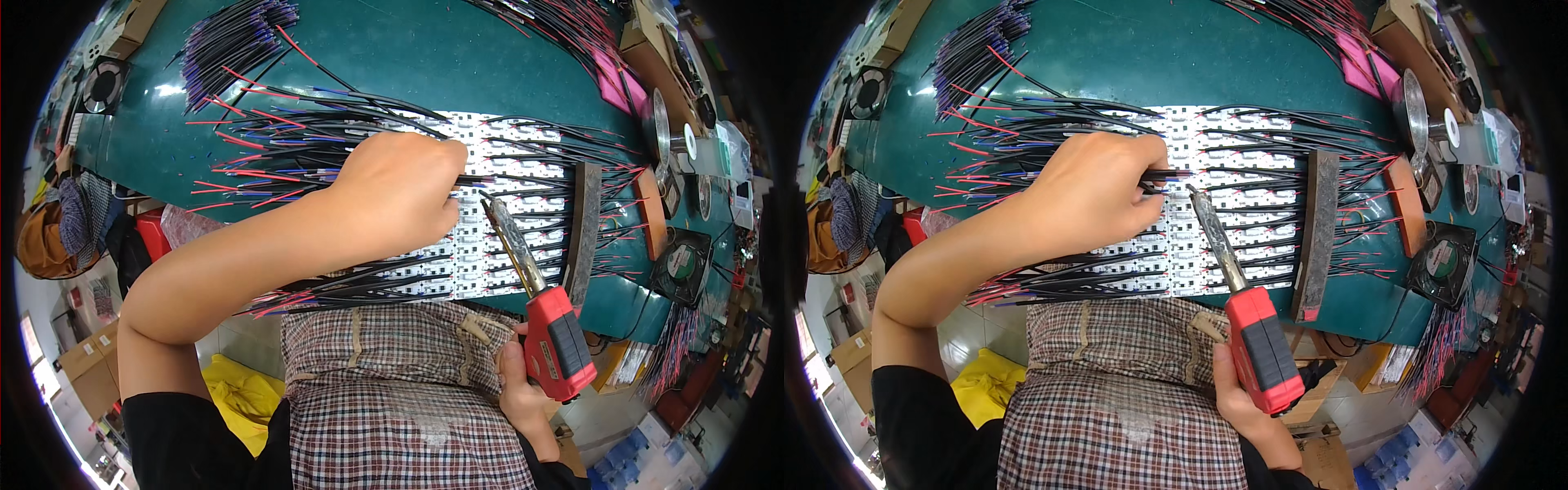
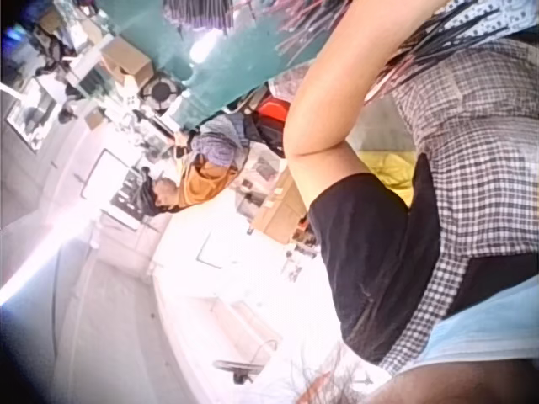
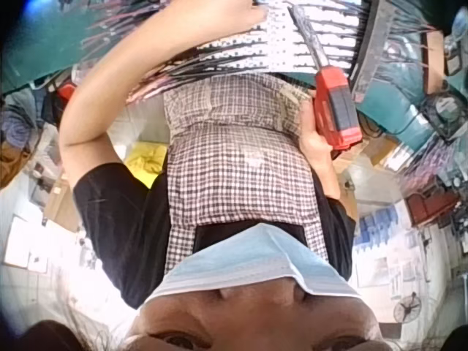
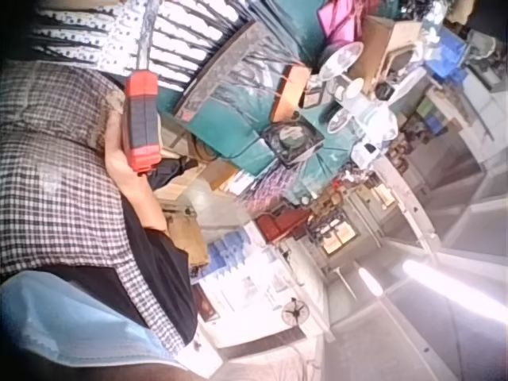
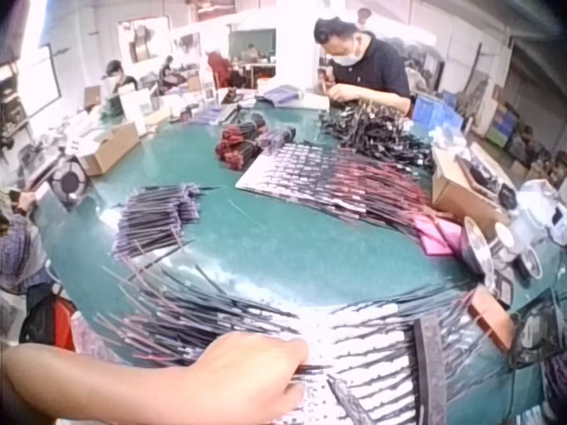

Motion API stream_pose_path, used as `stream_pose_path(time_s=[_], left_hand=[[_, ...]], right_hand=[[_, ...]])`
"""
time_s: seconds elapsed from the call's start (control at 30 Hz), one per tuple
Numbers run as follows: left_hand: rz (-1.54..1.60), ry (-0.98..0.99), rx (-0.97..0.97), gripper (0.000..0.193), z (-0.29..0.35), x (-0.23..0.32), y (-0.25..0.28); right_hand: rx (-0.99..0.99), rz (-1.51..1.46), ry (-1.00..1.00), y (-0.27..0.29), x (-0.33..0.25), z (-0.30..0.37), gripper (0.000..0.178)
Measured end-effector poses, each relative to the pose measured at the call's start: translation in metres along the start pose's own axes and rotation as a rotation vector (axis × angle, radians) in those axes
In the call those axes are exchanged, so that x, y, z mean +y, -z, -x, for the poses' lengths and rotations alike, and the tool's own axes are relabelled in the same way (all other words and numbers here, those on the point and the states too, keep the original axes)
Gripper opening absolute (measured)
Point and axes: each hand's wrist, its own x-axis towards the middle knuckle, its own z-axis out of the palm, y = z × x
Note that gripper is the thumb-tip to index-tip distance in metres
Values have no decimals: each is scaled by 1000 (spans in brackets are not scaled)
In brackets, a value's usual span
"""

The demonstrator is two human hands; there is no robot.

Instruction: The person straightens and aligns the wires on a sheet of LED modules by hand, then gathers the wire ends into bundles and solders them using a soldering iron.

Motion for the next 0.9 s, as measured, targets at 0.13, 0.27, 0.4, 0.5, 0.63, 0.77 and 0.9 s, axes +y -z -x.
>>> stream_pose_path(time_s=[0.13, 0.27, 0.4, 0.5, 0.63, 0.77, 0.9], left_hand=[[151, 90, -65, 19, 2, 0, 10], [189, 80, -71, 22, 7, -4, 16], [51, -86, 335, 19, 13, 0, 34], [69, -24, 329, 14, 24, 25, 75], [87, 108, 225, 11, 63, 55, 85], [156, 161, 121, 11, 90, 65, 46], [81, 170, 296, 10, 70, 66, -1]], right_hand=[[89, -47, 31, -2, 1, 1, 28], [112, -88, 47, -2, 0, 2, 29], [82, -60, 26, 4, 1, 5, 28], [113, -24, 44, 7, 3, 8, 28], [128, -29, 26, 9, 11, 12, 31], [113, -34, 48, 6, 11, 11, 31], [39, 16, 97, 8, 1, 7, 31]])
